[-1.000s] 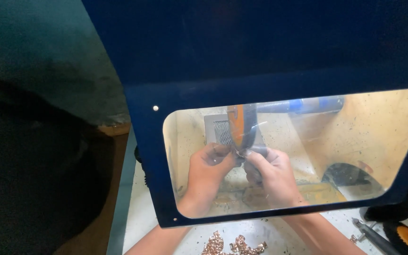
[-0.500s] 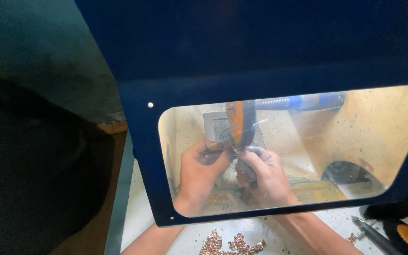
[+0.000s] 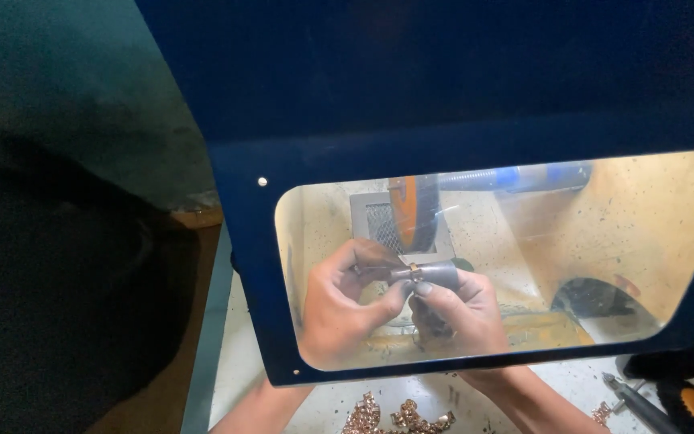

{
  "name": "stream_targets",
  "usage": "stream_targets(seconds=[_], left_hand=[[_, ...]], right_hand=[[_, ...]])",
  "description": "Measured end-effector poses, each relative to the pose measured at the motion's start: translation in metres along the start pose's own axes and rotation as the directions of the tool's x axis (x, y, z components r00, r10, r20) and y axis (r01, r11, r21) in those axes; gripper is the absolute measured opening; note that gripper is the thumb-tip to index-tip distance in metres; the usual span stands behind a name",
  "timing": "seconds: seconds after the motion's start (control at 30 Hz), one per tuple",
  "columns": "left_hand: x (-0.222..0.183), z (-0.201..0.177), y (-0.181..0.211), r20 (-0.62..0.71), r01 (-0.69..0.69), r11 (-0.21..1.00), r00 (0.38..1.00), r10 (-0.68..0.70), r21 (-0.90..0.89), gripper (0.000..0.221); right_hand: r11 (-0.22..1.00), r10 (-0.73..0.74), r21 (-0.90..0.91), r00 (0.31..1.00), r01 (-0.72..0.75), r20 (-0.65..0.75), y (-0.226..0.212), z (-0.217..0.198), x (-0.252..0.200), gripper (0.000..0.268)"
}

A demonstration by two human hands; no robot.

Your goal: Polishing a metal chain using a bench polisher inside a protective enclosure.

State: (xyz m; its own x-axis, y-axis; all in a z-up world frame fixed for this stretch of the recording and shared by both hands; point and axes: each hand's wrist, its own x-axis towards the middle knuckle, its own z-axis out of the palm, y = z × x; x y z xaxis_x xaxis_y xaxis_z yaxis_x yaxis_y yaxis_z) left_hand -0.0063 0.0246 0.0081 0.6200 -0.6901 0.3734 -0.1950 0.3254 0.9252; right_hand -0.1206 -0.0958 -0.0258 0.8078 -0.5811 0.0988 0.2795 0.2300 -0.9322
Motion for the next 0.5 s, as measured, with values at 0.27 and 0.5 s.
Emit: stream_targets(seconds=[0.27, 0.5], left_hand=[[0.0012, 0.0, -0.0061, -0.046, 0.05, 0.998, 0.998, -0.048, 0.032, 0.019], [0.0028, -0.0023, -0.011, -0.043, 0.052, 0.994, 0.998, -0.049, 0.093, 0.02]], right_hand=[[0.985, 0.127, 0.12, 0.991, -0.12, -0.051, 0.0035, 0.0036, 0.0005, 0.019], [0.977, 0.144, 0.164, 0.989, -0.137, -0.031, 0.0033, 0.0052, 0.0018, 0.027]])
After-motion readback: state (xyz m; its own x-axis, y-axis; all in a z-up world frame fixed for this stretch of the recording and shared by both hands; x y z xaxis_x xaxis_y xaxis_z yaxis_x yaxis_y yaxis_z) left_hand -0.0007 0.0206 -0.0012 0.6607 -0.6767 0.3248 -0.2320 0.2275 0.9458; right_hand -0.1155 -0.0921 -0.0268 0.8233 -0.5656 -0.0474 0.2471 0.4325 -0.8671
